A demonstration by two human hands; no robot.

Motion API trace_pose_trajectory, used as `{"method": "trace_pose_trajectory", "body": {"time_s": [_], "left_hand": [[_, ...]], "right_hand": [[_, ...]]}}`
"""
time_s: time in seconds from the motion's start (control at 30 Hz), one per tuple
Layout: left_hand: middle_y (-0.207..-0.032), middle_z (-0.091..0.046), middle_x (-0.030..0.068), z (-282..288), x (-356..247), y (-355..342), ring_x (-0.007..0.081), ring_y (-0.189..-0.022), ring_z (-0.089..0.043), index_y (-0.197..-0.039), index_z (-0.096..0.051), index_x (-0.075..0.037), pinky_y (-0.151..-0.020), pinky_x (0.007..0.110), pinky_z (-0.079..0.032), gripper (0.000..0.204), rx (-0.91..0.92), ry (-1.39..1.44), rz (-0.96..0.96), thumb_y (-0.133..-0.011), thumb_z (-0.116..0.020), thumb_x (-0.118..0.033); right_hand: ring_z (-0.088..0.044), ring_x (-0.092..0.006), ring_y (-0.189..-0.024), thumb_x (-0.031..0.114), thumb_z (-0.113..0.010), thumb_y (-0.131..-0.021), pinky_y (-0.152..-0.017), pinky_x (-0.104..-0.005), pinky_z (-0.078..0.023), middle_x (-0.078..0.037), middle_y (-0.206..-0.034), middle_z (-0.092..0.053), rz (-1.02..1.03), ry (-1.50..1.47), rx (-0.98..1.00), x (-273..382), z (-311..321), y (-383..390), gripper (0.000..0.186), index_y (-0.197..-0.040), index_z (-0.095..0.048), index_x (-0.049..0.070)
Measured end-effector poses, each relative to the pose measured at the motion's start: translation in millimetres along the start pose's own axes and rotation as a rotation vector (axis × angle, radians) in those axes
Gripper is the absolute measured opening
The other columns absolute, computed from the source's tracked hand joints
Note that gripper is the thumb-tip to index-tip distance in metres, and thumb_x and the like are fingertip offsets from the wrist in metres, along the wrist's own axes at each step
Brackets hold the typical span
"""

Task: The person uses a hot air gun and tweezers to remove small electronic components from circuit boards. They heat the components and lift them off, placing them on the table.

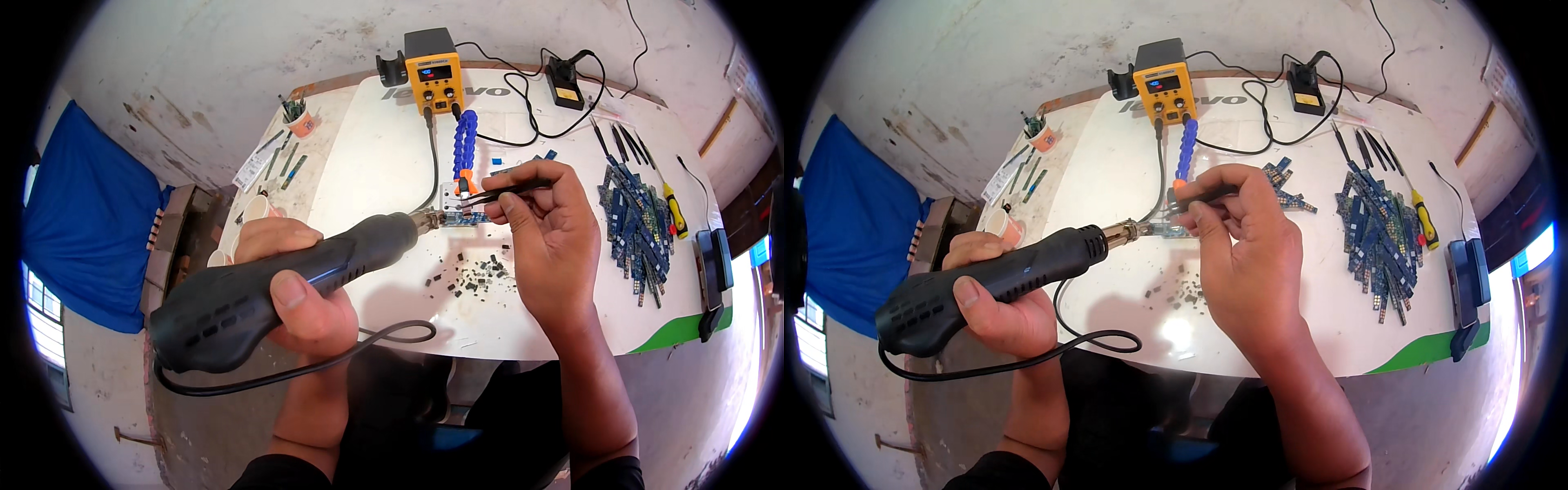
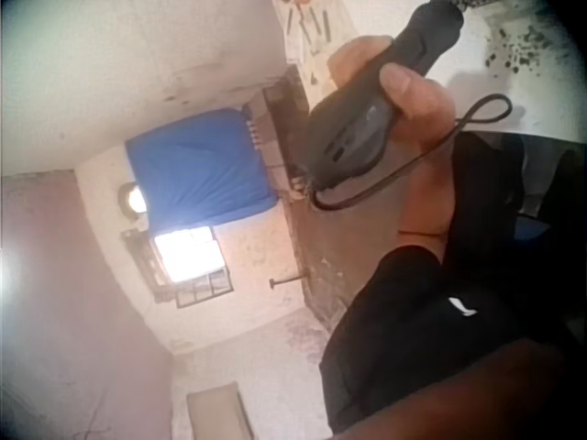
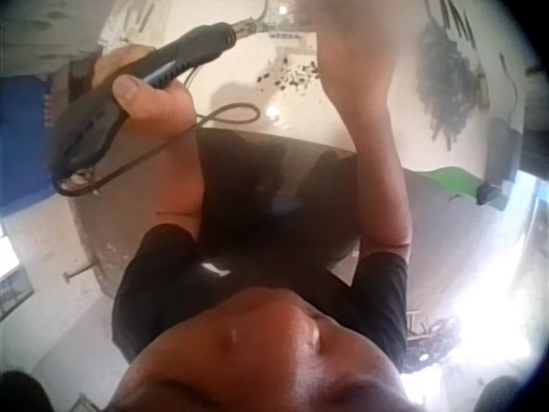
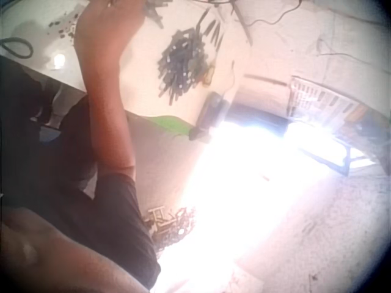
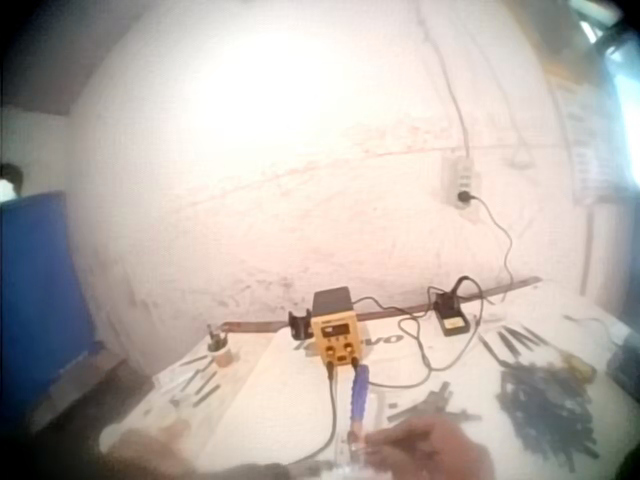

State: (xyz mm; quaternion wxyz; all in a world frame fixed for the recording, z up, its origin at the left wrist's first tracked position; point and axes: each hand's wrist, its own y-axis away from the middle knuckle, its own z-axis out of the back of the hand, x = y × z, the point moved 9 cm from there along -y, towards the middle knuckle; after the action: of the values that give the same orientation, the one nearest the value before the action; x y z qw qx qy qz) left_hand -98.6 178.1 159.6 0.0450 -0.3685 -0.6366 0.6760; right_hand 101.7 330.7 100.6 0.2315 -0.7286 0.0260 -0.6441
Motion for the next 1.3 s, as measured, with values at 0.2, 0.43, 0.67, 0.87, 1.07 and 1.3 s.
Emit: {"method": "trace_pose_trajectory", "body": {"time_s": [0.2, 0.43, 0.67, 0.87, 1.07, 1.3], "left_hand": [[-0.082, -0.056, 0.0118, -1, -1, 1, 0.0212, -0.074, -0.053, -0.089, -0.054, 0.000, -0.076, 0.035, -0.045, 0.039, 0.012, -0.015, -0.009, -0.089, -0.053, -0.039], [-0.082, -0.056, 0.0119, 2, 0, 2, 0.0213, -0.073, -0.052, -0.088, -0.054, 0.000, -0.077, 0.035, -0.045, 0.039, 0.015, -0.019, -0.012, -0.089, -0.052, -0.039], [-0.081, -0.056, 0.0112, 3, -4, 1, 0.0210, -0.074, -0.053, -0.087, -0.054, 0.000, -0.073, 0.035, -0.045, 0.038, 0.002, -0.012, -0.016, -0.090, -0.052, -0.038], [-0.081, -0.055, 0.0111, 6, -1, 2, 0.0209, -0.074, -0.053, -0.086, -0.053, -0.001, -0.070, 0.034, -0.045, 0.036, -0.037, -0.017, -0.004, -0.090, -0.051, -0.037], [-0.084, -0.053, 0.0113, 1, -6, 3, 0.0209, -0.078, -0.053, -0.086, -0.053, -0.001, -0.076, 0.034, -0.044, 0.037, 0.002, -0.023, 0.010, -0.093, -0.048, -0.037], [-0.086, -0.052, 0.0113, 1, -5, 3, 0.0203, -0.079, -0.052, -0.085, -0.054, -0.001, -0.078, 0.033, -0.043, 0.038, -0.001, -0.011, 0.027, -0.094, -0.046, -0.038]], "right_hand": [[-0.068, -0.0112, -0.093, -0.006, -0.058, -0.098, -0.089, -0.0251, -0.052, -0.010, -0.104, -0.074, 0.095, 0.210, 0.000, 9, 1, -1, 0.016, -0.114, -0.058, -0.002], [-0.068, -0.0187, -0.084, -0.002, -0.066, -0.093, -0.078, -0.0299, -0.053, -0.010, -0.097, -0.072, 0.185, 0.197, 0.025, -3, -1, -4, 0.015, -0.108, -0.069, 0.001], [-0.067, -0.0224, -0.081, -0.002, -0.067, -0.092, -0.077, -0.0305, -0.053, -0.012, -0.093, -0.071, 0.298, 0.279, 0.065, 11, -9, -5, 0.013, -0.105, -0.070, -0.001], [-0.068, -0.0252, -0.078, -0.002, -0.068, -0.091, -0.074, -0.0310, -0.053, -0.014, -0.091, -0.071, 0.312, 0.267, 0.055, 6, -11, -7, 0.013, -0.105, -0.070, -0.002], [-0.068, -0.0257, -0.079, -0.002, -0.068, -0.091, -0.074, -0.0321, -0.053, -0.014, -0.091, -0.070, 0.293, 0.261, 0.063, 2, -13, -8, 0.015, -0.106, -0.070, -0.002], [-0.067, -0.0277, -0.082, -0.003, -0.067, -0.091, -0.076, -0.0332, -0.053, -0.014, -0.093, -0.069, 0.299, 0.265, 0.078, 1, -16, -8, 0.016, -0.107, -0.068, -0.001]]}}
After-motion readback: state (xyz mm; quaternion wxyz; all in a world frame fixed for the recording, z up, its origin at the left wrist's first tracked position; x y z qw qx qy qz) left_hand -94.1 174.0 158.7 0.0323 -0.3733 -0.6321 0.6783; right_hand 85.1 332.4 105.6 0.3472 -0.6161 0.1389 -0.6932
